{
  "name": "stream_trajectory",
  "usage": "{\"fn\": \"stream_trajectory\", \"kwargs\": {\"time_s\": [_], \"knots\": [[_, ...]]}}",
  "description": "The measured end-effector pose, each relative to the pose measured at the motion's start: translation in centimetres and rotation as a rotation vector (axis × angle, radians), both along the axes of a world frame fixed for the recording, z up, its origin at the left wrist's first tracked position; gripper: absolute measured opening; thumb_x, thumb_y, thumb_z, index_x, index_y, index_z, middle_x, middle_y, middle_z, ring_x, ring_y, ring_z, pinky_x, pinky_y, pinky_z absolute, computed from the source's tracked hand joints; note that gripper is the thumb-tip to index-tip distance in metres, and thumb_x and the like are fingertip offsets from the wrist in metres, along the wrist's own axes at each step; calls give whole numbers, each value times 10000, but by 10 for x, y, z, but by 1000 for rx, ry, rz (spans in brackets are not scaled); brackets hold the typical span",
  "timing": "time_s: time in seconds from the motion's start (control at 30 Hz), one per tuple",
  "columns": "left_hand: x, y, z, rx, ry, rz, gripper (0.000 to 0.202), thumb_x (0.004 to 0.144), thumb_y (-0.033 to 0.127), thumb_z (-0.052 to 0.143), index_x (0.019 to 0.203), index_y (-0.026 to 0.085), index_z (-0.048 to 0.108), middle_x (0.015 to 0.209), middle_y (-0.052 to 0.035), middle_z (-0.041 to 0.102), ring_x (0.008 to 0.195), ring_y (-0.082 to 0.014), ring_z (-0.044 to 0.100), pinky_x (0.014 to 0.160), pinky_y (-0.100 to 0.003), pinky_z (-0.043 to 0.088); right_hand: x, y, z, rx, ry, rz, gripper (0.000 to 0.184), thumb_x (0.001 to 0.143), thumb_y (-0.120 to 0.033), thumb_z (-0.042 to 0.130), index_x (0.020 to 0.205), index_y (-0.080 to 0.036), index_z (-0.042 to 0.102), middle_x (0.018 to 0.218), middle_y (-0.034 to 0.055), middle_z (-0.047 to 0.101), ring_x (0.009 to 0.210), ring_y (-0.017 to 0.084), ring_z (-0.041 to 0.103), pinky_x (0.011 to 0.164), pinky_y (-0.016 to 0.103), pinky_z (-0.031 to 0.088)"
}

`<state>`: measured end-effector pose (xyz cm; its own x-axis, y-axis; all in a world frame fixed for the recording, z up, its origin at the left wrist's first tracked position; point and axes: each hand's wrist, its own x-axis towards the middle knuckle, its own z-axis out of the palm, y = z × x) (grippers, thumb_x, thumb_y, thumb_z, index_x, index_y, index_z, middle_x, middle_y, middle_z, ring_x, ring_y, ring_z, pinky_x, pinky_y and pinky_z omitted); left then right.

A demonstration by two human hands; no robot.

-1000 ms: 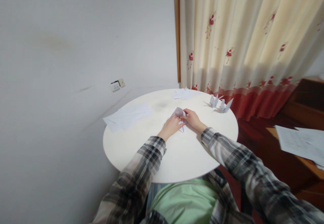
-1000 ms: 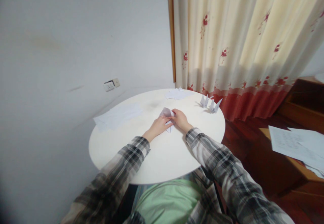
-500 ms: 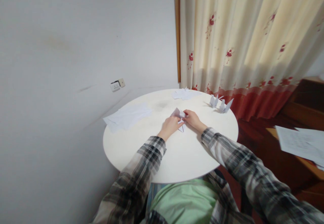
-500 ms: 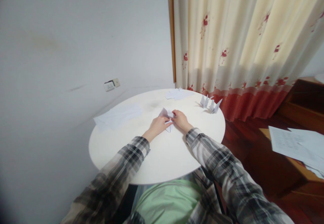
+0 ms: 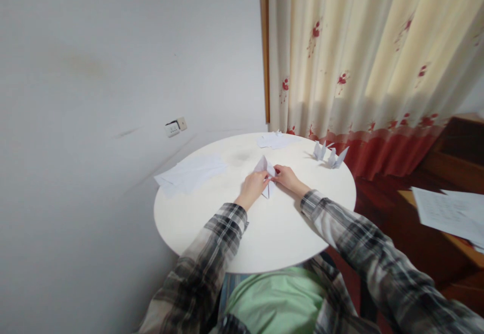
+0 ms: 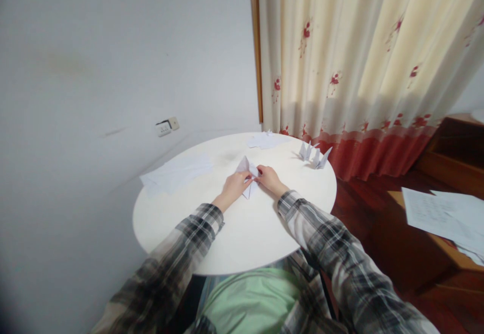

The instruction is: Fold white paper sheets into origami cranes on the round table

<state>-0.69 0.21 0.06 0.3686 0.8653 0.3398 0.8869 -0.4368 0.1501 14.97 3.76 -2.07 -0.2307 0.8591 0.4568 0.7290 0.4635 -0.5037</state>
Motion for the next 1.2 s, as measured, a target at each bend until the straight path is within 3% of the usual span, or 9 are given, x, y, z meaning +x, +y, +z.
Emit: {"fn": "stream_trajectory", "kwargs": {"time_s": [0.47, 0.7, 1.0, 1.2], "knots": [[0, 1, 1, -6, 46, 17, 261, 849, 352, 448, 927, 215, 656, 919, -62, 665, 889, -187, 598, 778, -263, 425, 0, 3, -4, 33, 32, 73, 212, 663, -186, 638, 872, -157, 615, 790, 27, 636, 685, 131, 516, 652, 230, 366], [3, -2, 4, -68, 40, 69, 252, 838, 339, 463, 936, 215, 660, 950, -65, 666, 933, -188, 589, 811, -259, 416, 1, 0, -2, -19, 16, -7, 281, 648, -221, 664, 917, -174, 600, 770, 10, 625, 661, 118, 508, 612, 211, 339], [0, 3, -1, -4, 56, 19, 242, 838, 324, 455, 920, 218, 657, 934, -54, 671, 895, -188, 598, 764, -262, 422, 0, 3, -4, 12, 25, 39, 205, 645, -208, 652, 833, -142, 603, 720, 7, 602, 626, 109, 467, 591, 210, 329], [-1, 4, -2, -11, 50, 6, 258, 849, 314, 431, 924, 217, 658, 921, -52, 664, 892, -181, 595, 764, -257, 422, 0, 2, -5, -25, 67, 40, 289, 655, -198, 653, 938, -171, 598, 740, 6, 630, 644, 117, 522, 615, 215, 358]]}}
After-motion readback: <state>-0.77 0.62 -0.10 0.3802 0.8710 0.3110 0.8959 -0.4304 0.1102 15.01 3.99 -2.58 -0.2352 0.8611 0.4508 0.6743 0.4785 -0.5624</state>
